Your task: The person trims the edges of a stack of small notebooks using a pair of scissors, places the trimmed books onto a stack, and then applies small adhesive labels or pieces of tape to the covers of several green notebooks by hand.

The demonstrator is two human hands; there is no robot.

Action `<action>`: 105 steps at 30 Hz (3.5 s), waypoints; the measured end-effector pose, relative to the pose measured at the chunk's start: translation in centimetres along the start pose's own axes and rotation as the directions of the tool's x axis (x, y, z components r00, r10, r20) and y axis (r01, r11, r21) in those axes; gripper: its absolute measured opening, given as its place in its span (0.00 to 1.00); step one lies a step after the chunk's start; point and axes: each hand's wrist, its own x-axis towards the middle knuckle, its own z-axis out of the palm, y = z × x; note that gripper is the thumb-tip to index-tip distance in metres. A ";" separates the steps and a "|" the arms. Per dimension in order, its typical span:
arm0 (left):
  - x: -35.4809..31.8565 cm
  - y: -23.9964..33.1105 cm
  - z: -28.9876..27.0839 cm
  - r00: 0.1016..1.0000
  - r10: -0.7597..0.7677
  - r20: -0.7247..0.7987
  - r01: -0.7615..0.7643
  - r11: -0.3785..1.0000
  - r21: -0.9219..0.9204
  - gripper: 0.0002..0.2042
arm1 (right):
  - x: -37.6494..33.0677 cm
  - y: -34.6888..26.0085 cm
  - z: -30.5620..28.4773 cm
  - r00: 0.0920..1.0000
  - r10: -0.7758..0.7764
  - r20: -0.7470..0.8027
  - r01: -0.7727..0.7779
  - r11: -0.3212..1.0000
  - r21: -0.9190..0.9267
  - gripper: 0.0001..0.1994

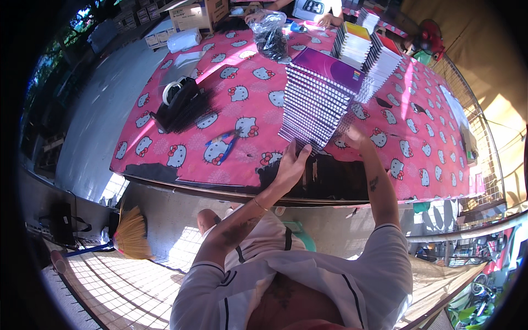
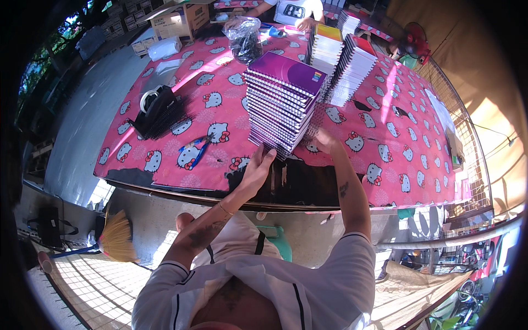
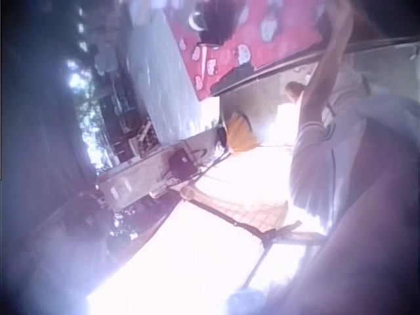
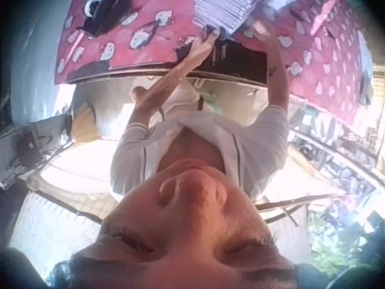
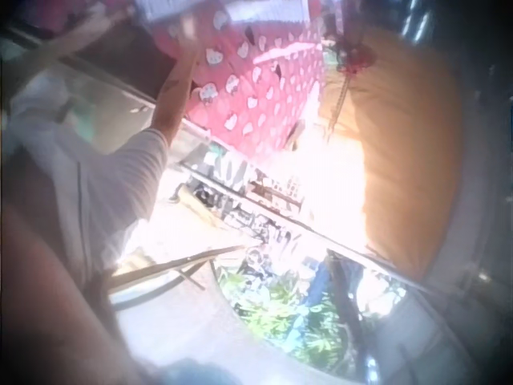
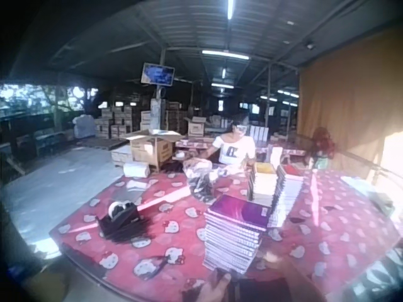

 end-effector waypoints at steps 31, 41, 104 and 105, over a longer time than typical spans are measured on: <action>1.0 1.8 -21.5 0.958 -0.010 -0.285 -0.004 0.999 -0.048 0.16 | -1.9 -1.3 27.9 0.963 -0.256 -0.082 0.268 0.892 0.364 0.16; 0.2 14.6 -12.0 0.983 0.124 0.136 -0.041 0.869 -0.493 0.16 | 2.2 -27.3 26.8 0.681 -0.446 0.581 0.631 -0.046 -0.774 0.13; 3.1 15.5 -10.3 0.995 0.090 0.051 -0.059 0.896 -0.441 0.16 | 4.5 -27.5 27.5 0.853 -0.151 0.499 0.447 -0.283 -0.849 0.09; 3.1 15.5 -10.2 0.994 0.087 0.058 -0.051 0.887 -0.459 0.17 | 4.5 -27.4 27.5 0.852 -0.157 0.499 0.446 -0.281 -0.850 0.09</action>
